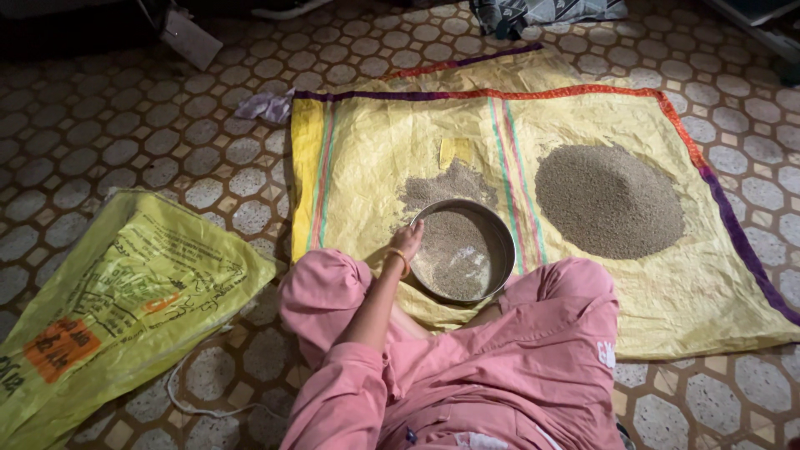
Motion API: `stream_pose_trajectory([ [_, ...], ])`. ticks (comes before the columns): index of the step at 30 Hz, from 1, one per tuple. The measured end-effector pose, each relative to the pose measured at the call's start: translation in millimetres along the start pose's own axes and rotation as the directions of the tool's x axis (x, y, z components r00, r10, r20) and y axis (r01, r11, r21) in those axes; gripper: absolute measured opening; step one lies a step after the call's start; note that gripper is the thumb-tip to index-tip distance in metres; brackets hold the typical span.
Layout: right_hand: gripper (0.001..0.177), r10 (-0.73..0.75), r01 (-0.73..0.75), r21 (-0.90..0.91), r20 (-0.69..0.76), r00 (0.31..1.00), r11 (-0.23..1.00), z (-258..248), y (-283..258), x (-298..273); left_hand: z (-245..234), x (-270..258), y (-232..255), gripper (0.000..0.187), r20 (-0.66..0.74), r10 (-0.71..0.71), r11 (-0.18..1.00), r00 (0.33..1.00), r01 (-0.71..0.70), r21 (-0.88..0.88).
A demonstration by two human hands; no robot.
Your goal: The person sits cross-legged on the floor and sorts small grains by hand. They pick through the grains in a metal bowl, removing debris and transferring the sorted grains onto a yellow cloth spread on the floor.
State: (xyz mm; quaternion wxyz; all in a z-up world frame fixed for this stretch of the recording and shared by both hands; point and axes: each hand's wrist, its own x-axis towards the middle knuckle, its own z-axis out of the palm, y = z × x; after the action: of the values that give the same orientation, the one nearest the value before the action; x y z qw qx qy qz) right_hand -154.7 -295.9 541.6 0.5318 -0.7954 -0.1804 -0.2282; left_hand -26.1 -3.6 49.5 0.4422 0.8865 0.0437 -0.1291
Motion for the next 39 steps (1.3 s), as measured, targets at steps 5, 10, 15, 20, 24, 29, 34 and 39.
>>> stream_pose_trajectory([
  [5,0.076,-0.009,0.009,-0.011,0.014,1.0,1.0,2.2,3.5,4.4,-15.1,-19.2,31.7,0.069,0.063,-0.071,0.992,0.996,0.063,0.112],
  [10,0.079,-0.015,0.016,-0.024,0.033,0.999,1.0,13.7,25.6,2.0,-23.9,-40.2,62.4,0.063,-0.019,-0.086,0.967,0.996,0.088,0.241],
  [15,0.082,-0.029,0.03,-0.03,0.05,0.998,0.999,15.3,30.2,10.0,-32.2,-50.1,74.3,0.069,0.005,-0.157,0.966,0.988,0.153,0.208],
  [20,0.085,-0.029,0.032,-0.04,0.075,0.997,0.999,18.0,35.2,14.9,-32.2,-43.7,71.3,0.07,-0.012,-0.171,0.958,0.985,0.169,0.234],
  [24,0.087,-0.016,0.021,-0.047,0.101,0.995,0.999,24.6,39.6,19.6,-30.3,-34.5,68.0,0.072,-0.016,-0.14,0.947,0.99,0.139,0.29],
  [29,0.09,0.032,-0.024,-0.054,0.151,0.988,0.998,34.6,32.0,24.1,-49.2,-27.7,76.7,0.074,-0.066,-0.007,0.947,0.998,0.028,0.32],
  [34,0.093,0.257,-0.251,-0.056,0.249,0.934,0.966,47.9,60.1,7.1,-73.3,-32.6,89.2,0.068,-0.02,0.132,0.921,0.991,-0.115,0.373],
  [39,0.096,0.719,-0.787,-0.058,0.451,0.528,0.614,158.8,252.8,-63.3,-73.7,-26.3,71.2,0.063,0.163,-0.025,0.955,0.986,-0.025,0.296],
])
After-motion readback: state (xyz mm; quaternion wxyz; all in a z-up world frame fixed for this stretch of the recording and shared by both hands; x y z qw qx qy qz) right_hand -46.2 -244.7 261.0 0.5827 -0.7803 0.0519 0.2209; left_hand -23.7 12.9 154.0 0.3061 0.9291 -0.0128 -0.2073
